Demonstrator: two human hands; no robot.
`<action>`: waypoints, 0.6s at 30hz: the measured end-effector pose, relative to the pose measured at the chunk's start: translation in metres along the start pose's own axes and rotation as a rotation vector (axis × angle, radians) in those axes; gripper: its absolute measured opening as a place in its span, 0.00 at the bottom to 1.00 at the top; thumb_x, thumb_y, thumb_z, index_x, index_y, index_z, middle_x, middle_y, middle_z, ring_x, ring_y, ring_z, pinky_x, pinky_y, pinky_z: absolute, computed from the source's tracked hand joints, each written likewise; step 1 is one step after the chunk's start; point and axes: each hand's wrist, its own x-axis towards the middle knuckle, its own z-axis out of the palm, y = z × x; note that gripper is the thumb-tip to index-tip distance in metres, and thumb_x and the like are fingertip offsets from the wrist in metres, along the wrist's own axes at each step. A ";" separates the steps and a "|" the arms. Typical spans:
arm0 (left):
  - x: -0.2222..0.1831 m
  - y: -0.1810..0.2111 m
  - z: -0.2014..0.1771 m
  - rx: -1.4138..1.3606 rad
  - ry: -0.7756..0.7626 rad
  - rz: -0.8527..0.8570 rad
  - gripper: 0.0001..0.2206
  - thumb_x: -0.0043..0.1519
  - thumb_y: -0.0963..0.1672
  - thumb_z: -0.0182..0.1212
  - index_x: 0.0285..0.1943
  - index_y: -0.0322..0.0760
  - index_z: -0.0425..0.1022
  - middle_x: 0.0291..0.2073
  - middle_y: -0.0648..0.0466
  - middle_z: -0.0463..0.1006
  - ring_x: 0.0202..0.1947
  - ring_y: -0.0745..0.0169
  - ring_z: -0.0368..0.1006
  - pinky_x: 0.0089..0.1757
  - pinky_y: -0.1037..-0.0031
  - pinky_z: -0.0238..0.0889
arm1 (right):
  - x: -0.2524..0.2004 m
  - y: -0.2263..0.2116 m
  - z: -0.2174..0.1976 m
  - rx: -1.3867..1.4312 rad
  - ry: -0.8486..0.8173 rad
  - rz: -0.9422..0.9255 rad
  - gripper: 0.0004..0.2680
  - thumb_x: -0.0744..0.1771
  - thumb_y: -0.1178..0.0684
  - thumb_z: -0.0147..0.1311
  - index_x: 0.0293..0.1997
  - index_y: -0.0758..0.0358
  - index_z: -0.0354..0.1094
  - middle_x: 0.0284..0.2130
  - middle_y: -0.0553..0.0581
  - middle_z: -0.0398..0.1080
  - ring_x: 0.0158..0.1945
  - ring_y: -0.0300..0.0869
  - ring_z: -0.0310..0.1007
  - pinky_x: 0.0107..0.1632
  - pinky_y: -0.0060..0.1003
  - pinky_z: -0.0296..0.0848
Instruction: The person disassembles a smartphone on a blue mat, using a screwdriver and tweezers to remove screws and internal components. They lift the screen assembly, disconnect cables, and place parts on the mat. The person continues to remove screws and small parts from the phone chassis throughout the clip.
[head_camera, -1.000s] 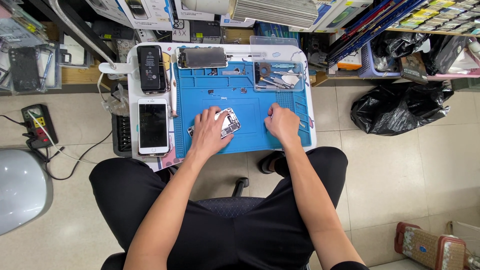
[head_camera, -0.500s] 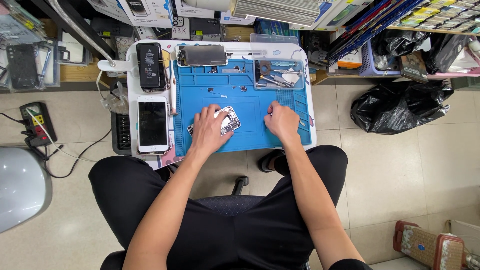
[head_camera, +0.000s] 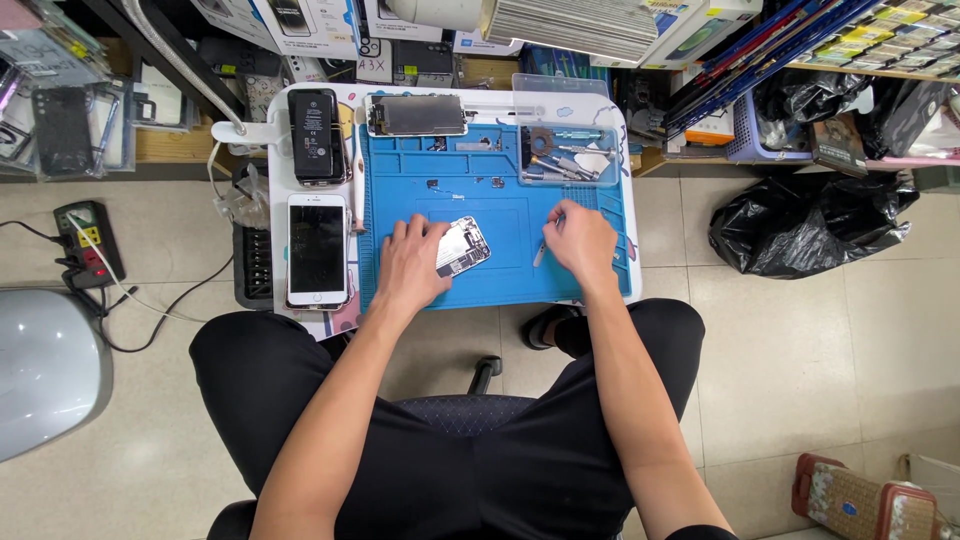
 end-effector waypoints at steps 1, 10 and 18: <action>0.000 -0.001 -0.001 0.001 0.000 -0.001 0.39 0.41 0.46 0.83 0.66 0.46 0.73 0.52 0.53 0.68 0.54 0.46 0.68 0.49 0.54 0.65 | 0.000 0.001 0.000 0.001 0.000 -0.001 0.05 0.64 0.49 0.53 0.37 0.48 0.75 0.26 0.54 0.78 0.42 0.59 0.82 0.47 0.54 0.79; 0.001 0.004 -0.012 -0.259 -0.063 0.069 0.41 0.48 0.42 0.81 0.72 0.49 0.63 0.55 0.42 0.77 0.58 0.31 0.76 0.55 0.47 0.68 | 0.011 0.011 -0.037 0.064 0.268 -0.090 0.06 0.69 0.48 0.58 0.45 0.50 0.79 0.42 0.55 0.77 0.50 0.54 0.78 0.51 0.52 0.78; 0.002 0.008 0.000 -0.736 0.044 -0.167 0.20 0.65 0.42 0.62 0.67 0.56 0.71 0.43 0.46 0.84 0.39 0.44 0.84 0.43 0.56 0.75 | 0.044 0.045 -0.019 -0.084 0.184 -0.222 0.09 0.71 0.49 0.54 0.54 0.52 0.79 0.54 0.58 0.73 0.59 0.56 0.72 0.57 0.53 0.73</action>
